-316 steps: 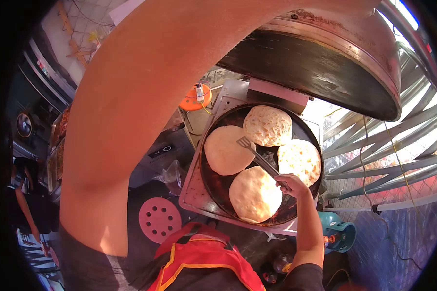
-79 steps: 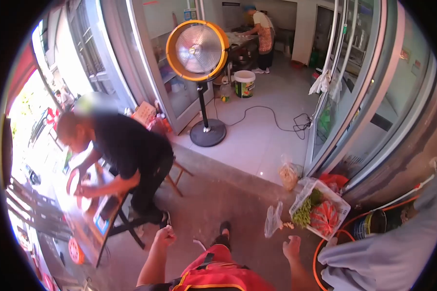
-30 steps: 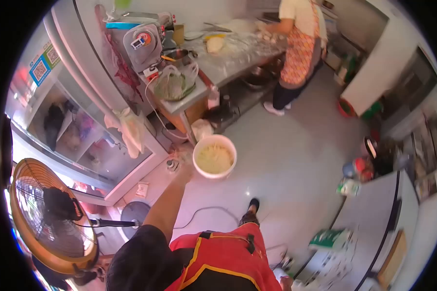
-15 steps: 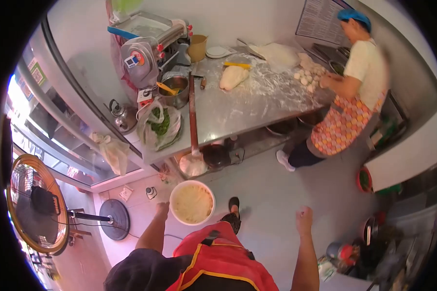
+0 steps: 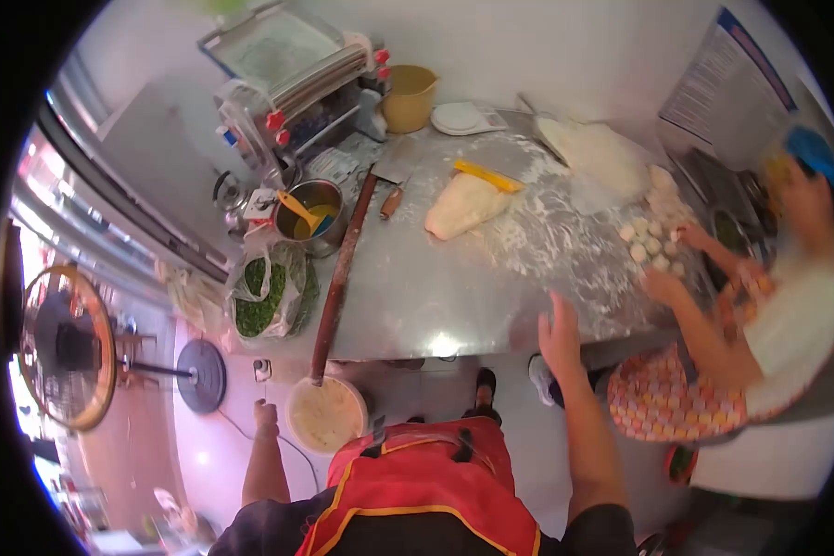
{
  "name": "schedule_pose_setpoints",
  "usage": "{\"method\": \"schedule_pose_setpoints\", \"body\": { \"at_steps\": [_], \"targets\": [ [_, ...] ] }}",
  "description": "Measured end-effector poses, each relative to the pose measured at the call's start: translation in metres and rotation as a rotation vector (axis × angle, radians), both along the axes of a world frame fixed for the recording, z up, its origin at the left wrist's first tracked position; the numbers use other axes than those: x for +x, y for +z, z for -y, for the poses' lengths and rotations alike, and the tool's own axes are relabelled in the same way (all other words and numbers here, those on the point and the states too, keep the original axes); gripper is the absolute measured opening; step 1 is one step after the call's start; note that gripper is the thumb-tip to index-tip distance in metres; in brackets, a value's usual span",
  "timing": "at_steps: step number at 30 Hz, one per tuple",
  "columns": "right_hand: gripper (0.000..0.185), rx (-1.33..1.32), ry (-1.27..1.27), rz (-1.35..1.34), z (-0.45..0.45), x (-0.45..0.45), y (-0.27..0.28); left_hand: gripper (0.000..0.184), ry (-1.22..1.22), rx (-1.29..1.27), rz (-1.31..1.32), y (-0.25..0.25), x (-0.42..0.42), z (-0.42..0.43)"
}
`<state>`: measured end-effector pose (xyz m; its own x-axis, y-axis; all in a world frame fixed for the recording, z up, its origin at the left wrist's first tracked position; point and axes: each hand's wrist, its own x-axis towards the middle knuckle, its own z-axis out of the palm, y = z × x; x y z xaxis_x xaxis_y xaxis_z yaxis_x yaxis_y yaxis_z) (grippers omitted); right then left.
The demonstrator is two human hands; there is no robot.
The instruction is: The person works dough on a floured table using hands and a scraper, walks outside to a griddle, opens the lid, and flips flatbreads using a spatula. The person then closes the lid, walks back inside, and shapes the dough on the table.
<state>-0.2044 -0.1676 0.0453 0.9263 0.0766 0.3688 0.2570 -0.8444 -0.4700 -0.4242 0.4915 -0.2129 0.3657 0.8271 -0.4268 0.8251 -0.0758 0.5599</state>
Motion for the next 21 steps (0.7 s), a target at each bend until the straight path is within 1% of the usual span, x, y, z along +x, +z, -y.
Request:
{"method": "schedule_pose_setpoints", "body": {
  "at_steps": [2, 5, 6, 7, 9, 10, 11, 13, 15, 16, 19, 20, 21],
  "targets": [
    [0.055, -0.075, 0.104, 0.079, -0.001, 0.094, 0.002, 0.043, 0.181, -0.071, 0.19, 0.006, -0.02, 0.024],
    [0.059, -0.156, 0.23, 0.087, -0.019, 0.207, 0.003, 0.042, 0.387, -0.135, 0.294, 0.027, -0.06, 0.097],
    [0.06, -0.183, 0.257, 0.066, -0.022, 0.237, -0.002, 0.041, 0.426, -0.19, 0.176, 0.06, -0.061, 0.137],
    [0.061, -0.213, 0.282, 0.056, -0.026, 0.265, -0.006, 0.04, 0.509, -0.249, 0.151, 0.09, -0.059, 0.176],
    [0.056, -0.354, 0.333, 0.071, -0.038, 0.313, -0.022, 0.038, 0.558, -0.264, 0.157, 0.086, -0.075, 0.221],
    [0.053, -0.433, 0.336, 0.076, -0.041, 0.323, -0.025, 0.04, 0.57, -0.233, 0.169, 0.09, -0.079, 0.242],
    [0.048, -0.473, 0.359, -0.056, -0.04, 0.334, -0.026, 0.041, 0.569, -0.207, 0.178, 0.093, -0.08, 0.261],
    [0.037, -0.547, 0.363, -0.316, -0.051, 0.356, 0.002, 0.04, 0.556, -0.182, 0.213, 0.107, -0.071, 0.285],
    [0.026, -0.569, 0.361, -0.167, -0.042, 0.389, 0.015, 0.037, 0.549, -0.181, 0.268, 0.132, -0.056, 0.298],
    [0.022, -0.58, 0.355, -0.091, -0.036, 0.401, 0.024, 0.034, 0.489, -0.187, 0.269, 0.147, -0.045, 0.3],
    [0.023, -0.354, 0.264, -0.089, -0.018, 0.399, 0.094, 0.028, 0.263, -0.238, 0.309, 0.195, 0.009, 0.299],
    [0.023, -0.238, 0.312, -0.141, -0.002, 0.4, 0.105, 0.027, 0.17, -0.275, 0.347, 0.21, 0.034, 0.298],
    [0.022, 0.099, 0.316, -0.324, 0.007, 0.388, 0.113, 0.026, 0.077, -0.313, 0.385, 0.22, 0.06, 0.299]
  ]
}}
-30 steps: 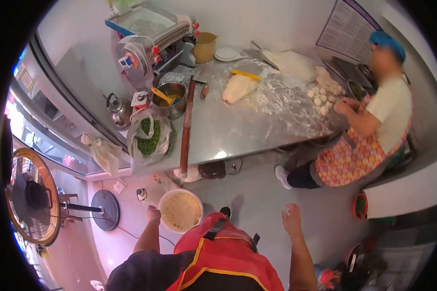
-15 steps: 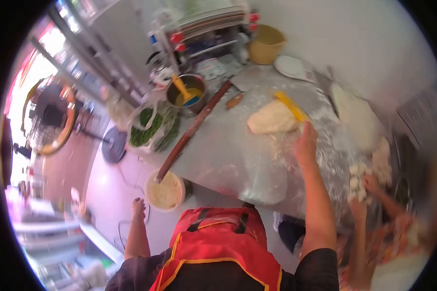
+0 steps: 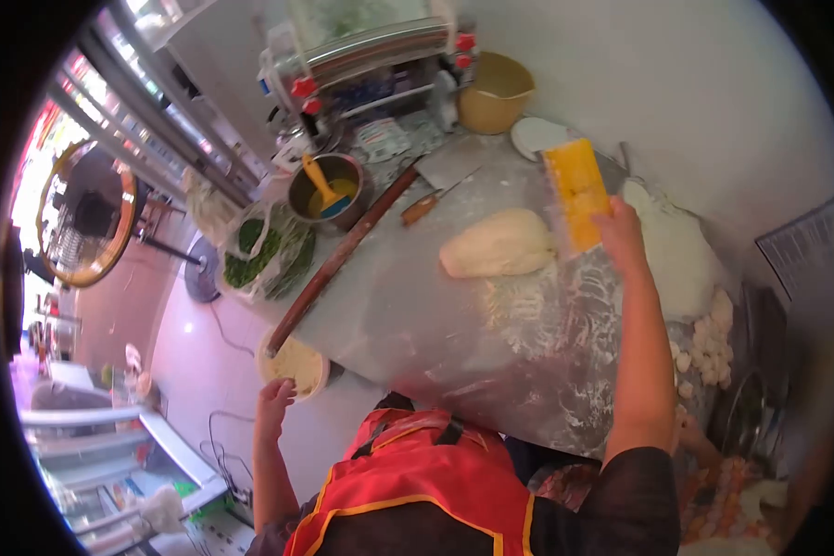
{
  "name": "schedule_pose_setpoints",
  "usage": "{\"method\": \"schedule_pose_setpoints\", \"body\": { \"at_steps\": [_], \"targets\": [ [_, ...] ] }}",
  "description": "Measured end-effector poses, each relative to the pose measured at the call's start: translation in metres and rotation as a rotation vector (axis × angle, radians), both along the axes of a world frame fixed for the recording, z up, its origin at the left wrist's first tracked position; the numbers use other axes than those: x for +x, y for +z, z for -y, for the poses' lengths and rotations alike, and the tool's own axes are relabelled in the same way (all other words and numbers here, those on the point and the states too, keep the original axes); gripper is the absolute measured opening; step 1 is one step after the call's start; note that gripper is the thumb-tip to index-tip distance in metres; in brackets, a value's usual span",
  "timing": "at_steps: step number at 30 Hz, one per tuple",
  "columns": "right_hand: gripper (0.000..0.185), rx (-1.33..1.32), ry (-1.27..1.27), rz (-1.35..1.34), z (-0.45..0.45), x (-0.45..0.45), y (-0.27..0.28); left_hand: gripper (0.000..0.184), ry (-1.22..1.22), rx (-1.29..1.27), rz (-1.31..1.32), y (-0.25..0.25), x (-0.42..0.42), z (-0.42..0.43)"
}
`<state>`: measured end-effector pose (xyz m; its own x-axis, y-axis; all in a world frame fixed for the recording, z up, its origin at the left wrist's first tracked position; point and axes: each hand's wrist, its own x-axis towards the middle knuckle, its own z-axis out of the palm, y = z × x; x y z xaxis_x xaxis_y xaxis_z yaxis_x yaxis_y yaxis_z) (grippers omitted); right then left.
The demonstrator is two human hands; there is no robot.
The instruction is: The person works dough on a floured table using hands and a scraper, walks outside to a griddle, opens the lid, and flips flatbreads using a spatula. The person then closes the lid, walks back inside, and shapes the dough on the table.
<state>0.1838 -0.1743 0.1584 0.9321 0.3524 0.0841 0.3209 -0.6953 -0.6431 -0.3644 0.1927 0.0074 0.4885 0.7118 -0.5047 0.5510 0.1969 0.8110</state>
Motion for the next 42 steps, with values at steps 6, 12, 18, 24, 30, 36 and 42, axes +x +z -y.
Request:
{"method": "schedule_pose_setpoints", "body": {
  "at_steps": [6, 12, 18, 24, 30, 36, 42],
  "targets": [
    [0.023, 0.947, -0.09, -0.686, 0.011, -0.103, -0.04, 0.031, -0.817, 0.033, 0.149, 0.032, 0.178, 0.038],
    [0.019, 0.212, -0.233, 0.216, -0.044, -0.198, -0.037, 0.047, -1.069, -0.287, 0.495, 0.091, 0.259, 0.107],
    [0.026, 0.063, 0.284, 0.726, -0.057, -0.208, -0.067, 0.05, -0.593, -0.949, 0.7, 0.089, 0.27, 0.116],
    [0.031, -0.064, 0.302, 0.599, -0.089, -0.195, -0.076, 0.034, -0.156, -1.008, 0.602, 0.041, 0.248, 0.075],
    [0.048, 0.293, 0.113, -0.171, -0.189, -0.096, -0.131, 0.034, -0.03, -0.771, 0.602, 0.028, 0.18, 0.01],
    [0.064, -0.148, -0.227, 0.014, -0.31, -0.042, -0.189, 0.035, 0.13, -0.722, 0.636, 0.039, 0.141, 0.0],
    [0.023, 1.099, -0.374, -1.102, -0.253, 0.005, -0.175, 0.03, 0.14, -0.738, 0.626, 0.03, 0.145, -0.003]
  ]
}}
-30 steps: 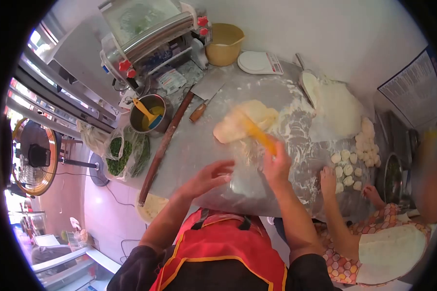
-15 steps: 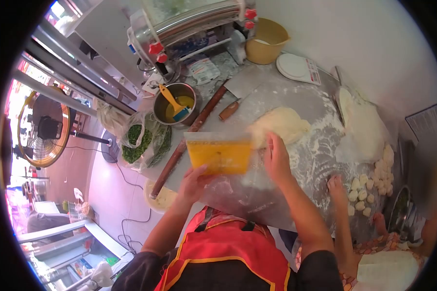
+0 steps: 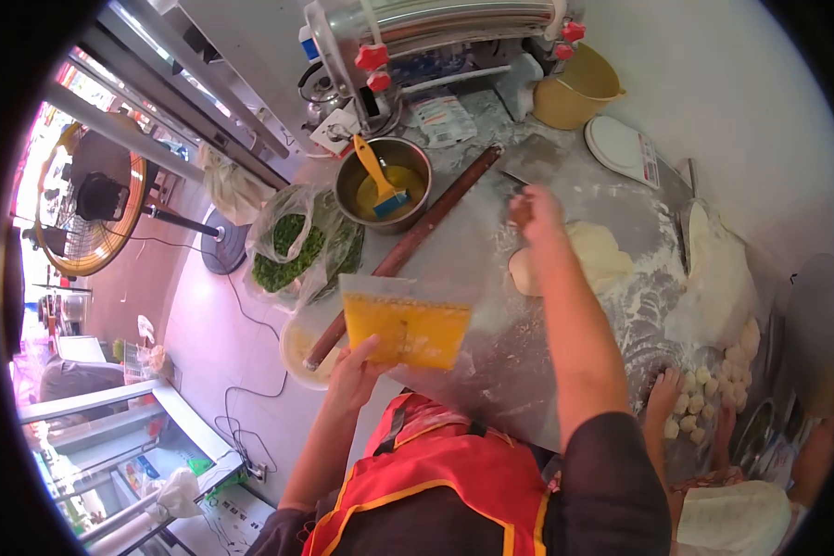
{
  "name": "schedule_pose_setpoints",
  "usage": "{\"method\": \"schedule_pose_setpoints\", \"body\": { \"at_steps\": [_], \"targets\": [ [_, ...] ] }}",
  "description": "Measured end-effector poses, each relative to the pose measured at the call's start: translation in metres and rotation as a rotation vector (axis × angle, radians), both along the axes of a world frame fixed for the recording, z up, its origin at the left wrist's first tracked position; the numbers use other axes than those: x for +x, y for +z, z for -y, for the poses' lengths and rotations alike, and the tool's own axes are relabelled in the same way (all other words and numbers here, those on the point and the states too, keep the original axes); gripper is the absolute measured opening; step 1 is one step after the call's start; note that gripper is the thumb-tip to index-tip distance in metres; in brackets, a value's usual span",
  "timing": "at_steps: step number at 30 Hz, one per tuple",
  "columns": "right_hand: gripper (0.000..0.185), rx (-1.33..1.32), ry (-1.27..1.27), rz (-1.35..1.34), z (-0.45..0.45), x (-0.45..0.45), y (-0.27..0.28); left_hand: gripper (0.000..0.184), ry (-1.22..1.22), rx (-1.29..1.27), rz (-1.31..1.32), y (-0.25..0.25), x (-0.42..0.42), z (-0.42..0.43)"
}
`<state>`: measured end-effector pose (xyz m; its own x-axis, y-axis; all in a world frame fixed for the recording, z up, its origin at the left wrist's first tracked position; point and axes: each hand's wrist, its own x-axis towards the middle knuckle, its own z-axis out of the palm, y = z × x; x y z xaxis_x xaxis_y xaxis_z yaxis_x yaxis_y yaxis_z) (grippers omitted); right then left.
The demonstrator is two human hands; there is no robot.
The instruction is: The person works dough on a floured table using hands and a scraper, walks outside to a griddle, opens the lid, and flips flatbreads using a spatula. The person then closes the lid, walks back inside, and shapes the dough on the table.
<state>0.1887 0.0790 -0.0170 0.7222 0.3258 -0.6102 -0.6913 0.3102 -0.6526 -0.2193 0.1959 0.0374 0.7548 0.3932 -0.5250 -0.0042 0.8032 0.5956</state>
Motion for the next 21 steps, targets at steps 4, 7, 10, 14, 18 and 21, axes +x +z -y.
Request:
{"method": "schedule_pose_setpoints", "body": {
  "at_steps": [4, 7, 10, 14, 18, 21],
  "targets": [
    [0.007, -0.258, 0.069, 0.458, 0.078, -0.096, 0.099, 0.033, -0.182, 0.028, -0.036, -0.004, 0.029, 0.003],
    [0.013, -0.805, 0.234, 0.804, 0.138, -0.165, 0.13, 0.033, -0.304, 0.091, -0.01, 0.002, 0.059, 0.021],
    [0.037, -1.101, 0.407, 1.492, 0.188, -0.202, 0.122, 0.032, -0.404, 0.164, 0.0, 0.006, 0.085, 0.05],
    [0.059, -1.199, 0.656, 1.711, 0.192, -0.241, 0.114, 0.03, -0.45, 0.19, 0.046, 0.01, 0.101, 0.089],
    [0.056, -1.361, 0.742, 1.577, 0.198, -0.253, 0.094, 0.028, -0.417, 0.236, -0.043, 0.013, 0.1, 0.107],
    [0.051, -1.498, 0.833, 1.355, 0.208, -0.243, 0.084, 0.028, -0.412, 0.286, 0.008, 0.022, 0.101, 0.101]
  ]
}}
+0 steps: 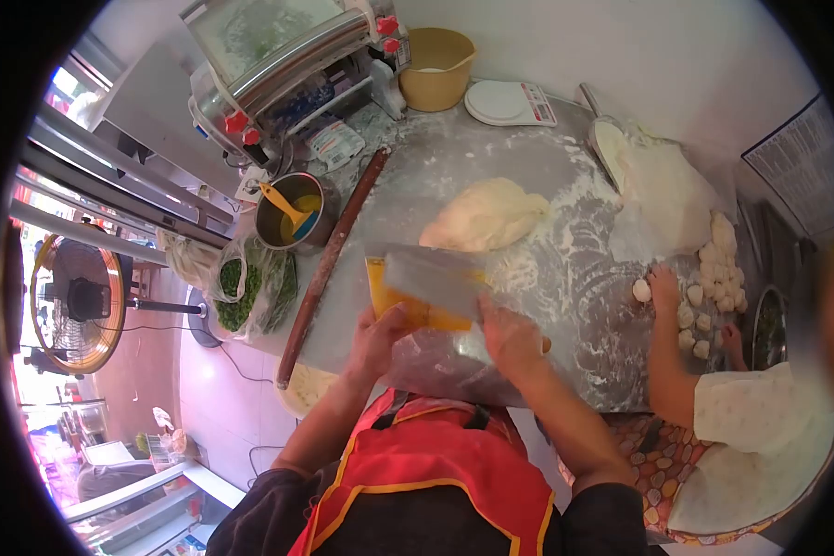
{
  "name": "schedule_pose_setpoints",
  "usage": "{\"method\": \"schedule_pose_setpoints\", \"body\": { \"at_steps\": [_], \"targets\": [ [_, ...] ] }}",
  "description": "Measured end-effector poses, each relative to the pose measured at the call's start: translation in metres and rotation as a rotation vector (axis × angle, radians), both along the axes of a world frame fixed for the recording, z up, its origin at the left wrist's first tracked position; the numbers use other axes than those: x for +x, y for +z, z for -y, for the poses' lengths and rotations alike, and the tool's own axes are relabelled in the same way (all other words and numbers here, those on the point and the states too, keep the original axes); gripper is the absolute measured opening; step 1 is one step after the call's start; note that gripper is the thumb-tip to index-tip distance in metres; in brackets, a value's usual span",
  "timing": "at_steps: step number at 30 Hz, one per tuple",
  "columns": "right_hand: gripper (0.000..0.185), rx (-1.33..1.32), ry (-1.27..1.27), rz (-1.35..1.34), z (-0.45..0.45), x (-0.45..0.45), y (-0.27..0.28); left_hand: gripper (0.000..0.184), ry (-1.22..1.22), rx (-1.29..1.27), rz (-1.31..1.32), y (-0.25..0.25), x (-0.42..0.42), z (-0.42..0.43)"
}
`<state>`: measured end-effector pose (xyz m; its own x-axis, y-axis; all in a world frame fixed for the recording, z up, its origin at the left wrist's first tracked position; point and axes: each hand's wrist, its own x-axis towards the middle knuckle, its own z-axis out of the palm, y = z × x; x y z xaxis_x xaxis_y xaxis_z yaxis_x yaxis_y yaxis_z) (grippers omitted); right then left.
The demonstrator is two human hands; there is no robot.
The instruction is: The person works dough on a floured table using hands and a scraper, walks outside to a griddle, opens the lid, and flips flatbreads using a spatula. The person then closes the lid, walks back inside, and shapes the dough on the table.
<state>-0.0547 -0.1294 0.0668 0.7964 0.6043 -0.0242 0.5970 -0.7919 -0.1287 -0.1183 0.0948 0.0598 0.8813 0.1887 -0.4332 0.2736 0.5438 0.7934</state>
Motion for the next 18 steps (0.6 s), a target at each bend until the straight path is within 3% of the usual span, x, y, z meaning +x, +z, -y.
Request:
{"method": "schedule_pose_setpoints", "body": {
  "at_steps": [2, 5, 8, 11, 14, 16, 18],
  "targets": [
    [0.047, -0.102, -0.131, -0.043, 0.002, 0.013, 0.003, 0.028, -0.035, 0.031, 0.053, 0.009, -0.003, -0.003],
    [0.043, -0.056, -0.177, -0.113, 0.022, 0.033, -0.012, 0.028, -0.05, 0.065, 0.024, 0.012, -0.014, -0.008],
    [0.041, 0.264, -0.09, 0.045, 0.03, 0.023, -0.01, 0.029, 0.055, -0.036, -0.025, -0.006, -0.012, -0.016],
    [0.043, 0.001, 0.026, -0.013, 0.013, 0.009, 0.003, 0.029, 0.102, -0.047, -0.032, -0.003, -0.007, -0.017],
    [0.042, -0.085, -0.032, 0.035, 0.018, 0.018, -0.022, 0.028, 0.115, -0.034, -0.042, 0.012, -0.006, -0.022],
    [0.04, -0.004, -0.078, -0.021, 0.03, 0.033, -0.016, 0.028, 0.088, -0.074, -0.004, 0.022, -0.02, -0.036],
    [0.036, 0.125, -0.146, -0.04, 0.029, 0.032, -0.004, 0.029, 0.077, 0.108, 0.082, 0.031, -0.021, -0.042]
  ]
}}
